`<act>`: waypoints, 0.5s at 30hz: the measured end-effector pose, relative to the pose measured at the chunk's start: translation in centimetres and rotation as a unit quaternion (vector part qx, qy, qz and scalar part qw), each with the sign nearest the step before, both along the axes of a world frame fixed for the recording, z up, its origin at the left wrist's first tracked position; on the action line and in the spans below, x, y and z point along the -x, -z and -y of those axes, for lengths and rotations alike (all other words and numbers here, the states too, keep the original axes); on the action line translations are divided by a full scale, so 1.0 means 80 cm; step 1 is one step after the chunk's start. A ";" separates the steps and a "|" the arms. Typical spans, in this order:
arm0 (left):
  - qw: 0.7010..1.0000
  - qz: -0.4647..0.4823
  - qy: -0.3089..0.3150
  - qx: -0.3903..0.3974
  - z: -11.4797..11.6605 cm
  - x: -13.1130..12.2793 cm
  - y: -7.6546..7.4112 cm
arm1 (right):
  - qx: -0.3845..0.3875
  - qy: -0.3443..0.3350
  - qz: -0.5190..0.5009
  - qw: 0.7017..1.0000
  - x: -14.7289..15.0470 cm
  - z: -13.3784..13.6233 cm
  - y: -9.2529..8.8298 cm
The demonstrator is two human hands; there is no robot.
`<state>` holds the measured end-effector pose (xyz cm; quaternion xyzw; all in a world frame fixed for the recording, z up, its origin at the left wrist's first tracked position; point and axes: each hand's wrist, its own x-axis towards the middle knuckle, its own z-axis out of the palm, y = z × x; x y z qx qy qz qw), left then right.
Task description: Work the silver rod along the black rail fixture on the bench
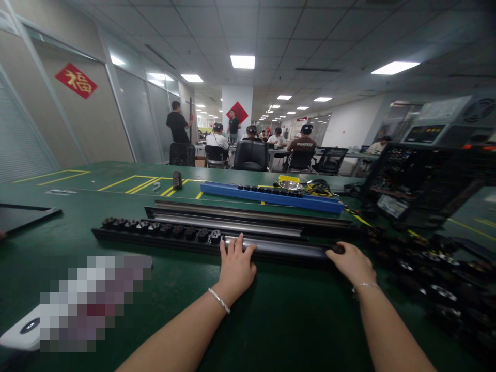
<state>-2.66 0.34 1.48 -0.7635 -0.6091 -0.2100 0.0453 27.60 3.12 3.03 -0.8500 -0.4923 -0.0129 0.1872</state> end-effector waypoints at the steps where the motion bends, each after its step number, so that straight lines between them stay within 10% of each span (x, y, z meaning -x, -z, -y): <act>1: 1.000 0.001 0.001 0.000 0.000 0.000 0.000 | -0.003 -0.002 -0.004 1.000 -0.004 -0.001 0.003; 15: 1.000 0.006 0.000 0.007 0.001 0.000 -0.002 | 0.020 0.005 -0.020 1.000 -0.019 -0.008 0.008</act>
